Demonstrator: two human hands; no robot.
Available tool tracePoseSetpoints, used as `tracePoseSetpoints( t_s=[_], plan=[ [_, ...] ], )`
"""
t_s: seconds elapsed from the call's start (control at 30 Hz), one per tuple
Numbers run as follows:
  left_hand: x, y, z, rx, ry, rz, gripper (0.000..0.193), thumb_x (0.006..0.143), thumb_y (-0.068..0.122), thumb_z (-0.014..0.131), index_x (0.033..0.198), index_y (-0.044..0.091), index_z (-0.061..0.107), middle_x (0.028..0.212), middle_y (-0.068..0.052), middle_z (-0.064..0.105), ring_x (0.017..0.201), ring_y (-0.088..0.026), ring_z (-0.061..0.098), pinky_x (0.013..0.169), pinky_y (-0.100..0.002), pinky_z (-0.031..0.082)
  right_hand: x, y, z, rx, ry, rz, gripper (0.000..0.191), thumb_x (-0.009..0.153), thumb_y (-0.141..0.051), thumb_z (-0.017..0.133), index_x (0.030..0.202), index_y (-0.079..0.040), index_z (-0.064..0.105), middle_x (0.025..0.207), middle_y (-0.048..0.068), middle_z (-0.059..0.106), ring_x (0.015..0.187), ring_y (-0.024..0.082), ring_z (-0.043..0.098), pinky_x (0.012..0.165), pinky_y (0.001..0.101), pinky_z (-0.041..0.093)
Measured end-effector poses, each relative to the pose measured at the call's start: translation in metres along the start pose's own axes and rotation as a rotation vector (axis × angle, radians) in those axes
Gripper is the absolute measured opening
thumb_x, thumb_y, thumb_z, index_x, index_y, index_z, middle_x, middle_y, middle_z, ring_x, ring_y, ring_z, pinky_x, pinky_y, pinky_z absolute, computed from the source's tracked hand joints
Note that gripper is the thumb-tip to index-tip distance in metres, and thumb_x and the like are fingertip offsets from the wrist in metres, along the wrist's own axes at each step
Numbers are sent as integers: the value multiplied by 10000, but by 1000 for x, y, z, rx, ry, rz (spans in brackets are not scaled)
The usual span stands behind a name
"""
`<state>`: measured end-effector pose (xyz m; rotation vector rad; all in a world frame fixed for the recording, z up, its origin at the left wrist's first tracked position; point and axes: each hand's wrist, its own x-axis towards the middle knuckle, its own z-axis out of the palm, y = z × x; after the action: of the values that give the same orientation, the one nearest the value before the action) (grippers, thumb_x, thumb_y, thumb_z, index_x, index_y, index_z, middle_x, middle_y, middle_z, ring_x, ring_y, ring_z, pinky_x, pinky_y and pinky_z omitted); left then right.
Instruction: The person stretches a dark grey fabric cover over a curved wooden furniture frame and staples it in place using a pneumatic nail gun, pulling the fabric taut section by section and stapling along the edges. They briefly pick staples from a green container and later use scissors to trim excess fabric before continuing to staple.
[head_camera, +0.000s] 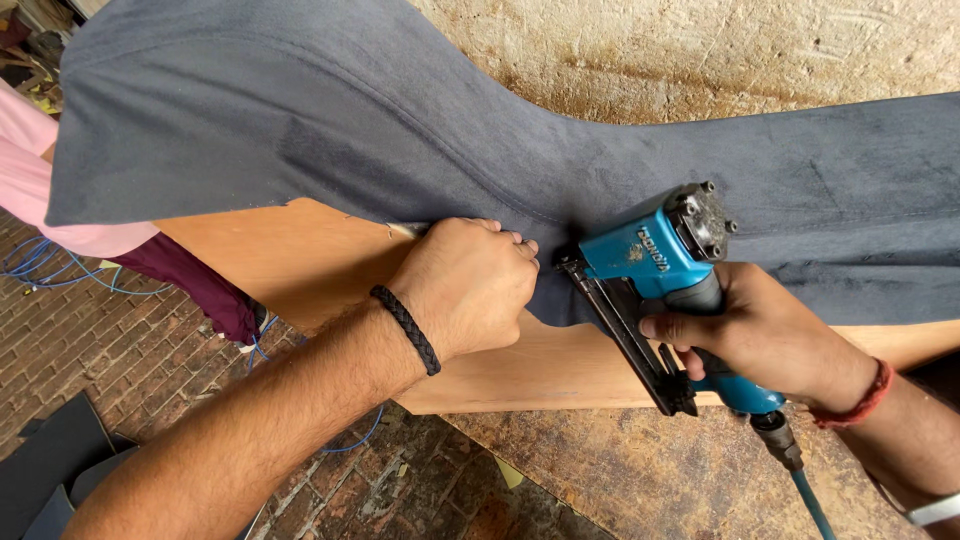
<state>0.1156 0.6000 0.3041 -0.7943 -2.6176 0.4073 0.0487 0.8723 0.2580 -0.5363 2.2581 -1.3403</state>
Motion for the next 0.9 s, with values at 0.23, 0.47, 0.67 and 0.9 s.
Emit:
tracePoseSetpoints(
  t_s=[0.23,0.47,0.67,0.9],
  plan=[
    [3,3,-6,-26,-48,-3,206,664,186,654,791,65,763,879,-125,768,838,-278,738,755,-408,578,-2,-14,5,27,8,63,198,824,-192,800,802,5,788,533,94,678,449,169,617,460,329,501],
    [3,-6,-26,-73,-194,-112,134,729,236,676,656,151,749,676,-122,718,639,-340,703,568,-491,557,-5,-28,10,110,6,67,217,827,-202,805,836,10,759,559,80,651,446,155,582,440,322,475],
    [0,-6,-24,-127,-69,-82,167,753,260,691,660,136,755,692,-106,731,642,-334,704,576,-503,549,4,-35,16,126,-17,37,204,825,-178,812,854,15,754,574,75,657,448,151,575,440,318,481],
    [-7,-5,-17,-219,68,-97,108,710,163,695,770,145,783,804,-51,753,677,-317,706,582,-495,549,-13,4,-13,99,-78,-116,194,838,-158,746,878,28,707,585,89,680,485,164,649,488,327,552]
  ],
)
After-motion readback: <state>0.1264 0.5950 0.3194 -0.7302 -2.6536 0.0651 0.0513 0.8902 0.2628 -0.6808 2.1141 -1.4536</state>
